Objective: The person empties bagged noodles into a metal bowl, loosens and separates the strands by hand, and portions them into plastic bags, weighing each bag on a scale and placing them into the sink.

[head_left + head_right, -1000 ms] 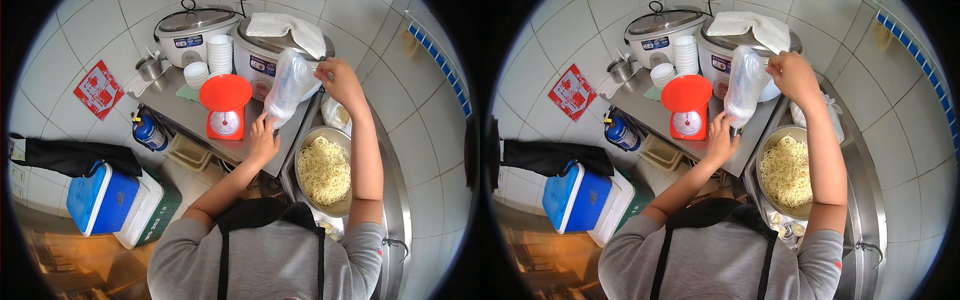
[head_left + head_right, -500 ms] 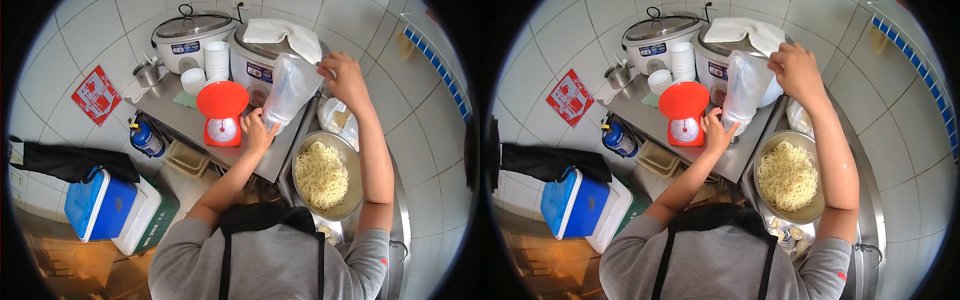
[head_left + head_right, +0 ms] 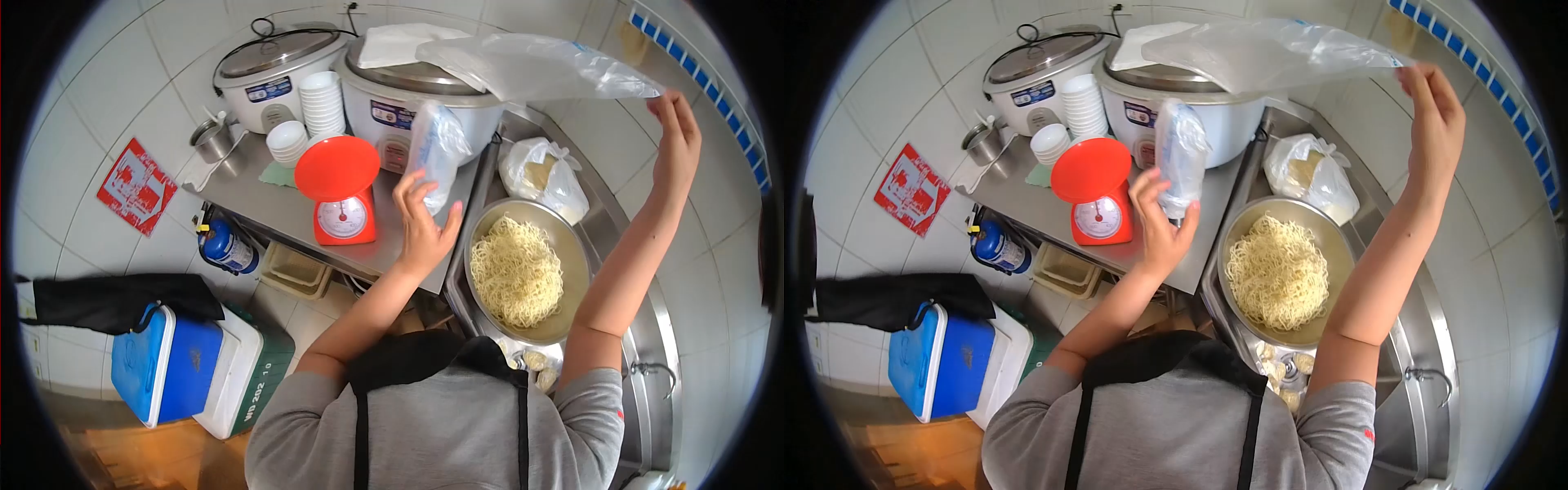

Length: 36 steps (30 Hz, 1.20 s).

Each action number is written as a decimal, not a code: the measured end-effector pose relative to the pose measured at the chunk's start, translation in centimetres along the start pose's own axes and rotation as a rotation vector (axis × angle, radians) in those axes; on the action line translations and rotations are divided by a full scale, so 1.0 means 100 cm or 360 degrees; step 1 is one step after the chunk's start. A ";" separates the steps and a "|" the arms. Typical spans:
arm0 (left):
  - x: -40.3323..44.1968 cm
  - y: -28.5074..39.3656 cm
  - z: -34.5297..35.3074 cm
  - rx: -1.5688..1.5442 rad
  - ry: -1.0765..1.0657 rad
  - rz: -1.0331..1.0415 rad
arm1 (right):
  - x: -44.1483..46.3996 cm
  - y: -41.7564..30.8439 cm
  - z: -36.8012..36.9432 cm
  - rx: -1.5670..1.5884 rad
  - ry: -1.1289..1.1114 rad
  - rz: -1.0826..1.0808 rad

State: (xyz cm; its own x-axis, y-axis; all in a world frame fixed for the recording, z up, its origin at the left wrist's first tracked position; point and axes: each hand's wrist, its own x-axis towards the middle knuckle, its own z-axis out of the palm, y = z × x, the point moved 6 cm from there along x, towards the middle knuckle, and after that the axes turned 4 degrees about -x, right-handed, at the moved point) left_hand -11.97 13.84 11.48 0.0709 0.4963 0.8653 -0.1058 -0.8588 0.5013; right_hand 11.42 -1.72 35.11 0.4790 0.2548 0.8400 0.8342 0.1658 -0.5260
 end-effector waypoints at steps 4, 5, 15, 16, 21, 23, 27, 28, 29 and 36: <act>0.041 0.008 0.030 -0.0872 0.0012 -0.0445 | -0.049 0.075 -0.027 0.0141 -0.0133 0.0329; 0.048 0.005 0.041 -0.0838 -0.0101 -0.0401 | -0.067 0.098 -0.032 0.0186 -0.0163 0.0458; -0.053 0.006 0.160 -0.0347 -0.1606 0.0351 | -0.228 0.286 -0.077 0.1159 -0.0119 0.1818; -0.073 0.002 0.166 -0.0278 -0.1698 0.0430 | -0.239 0.290 -0.079 0.1074 -0.0140 0.1883; -0.126 -0.015 0.194 -0.0371 -0.2261 -0.0167 | -0.271 0.307 -0.087 0.0869 -0.0162 0.2105; -0.135 -0.012 0.194 -0.0412 -0.2181 -0.0279 | -0.262 0.285 -0.095 0.0279 -0.0002 0.1925; -0.130 0.018 0.177 -0.0386 -0.1893 -0.0167 | -0.241 0.256 -0.099 -0.0241 -0.0014 0.1280; -0.138 0.011 0.182 -0.0378 -0.1905 -0.0216 | -0.238 0.240 -0.086 -0.0250 -0.0290 0.1172; -0.146 0.004 0.186 -0.0370 -0.1918 -0.0266 | -0.237 0.221 -0.075 -0.0258 -0.0563 0.1058; -0.064 0.030 0.166 -0.0086 -0.1430 0.0087 | -0.238 0.179 -0.044 -0.0818 -0.1051 0.0595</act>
State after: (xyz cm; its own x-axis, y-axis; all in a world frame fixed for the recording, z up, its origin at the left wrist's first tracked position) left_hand 3.75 5.98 7.28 0.8106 0.1489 0.5663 -0.1767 -0.8599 0.4789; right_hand 16.18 -9.03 6.29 0.6206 0.7258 0.2970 0.7510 -0.4411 -0.4914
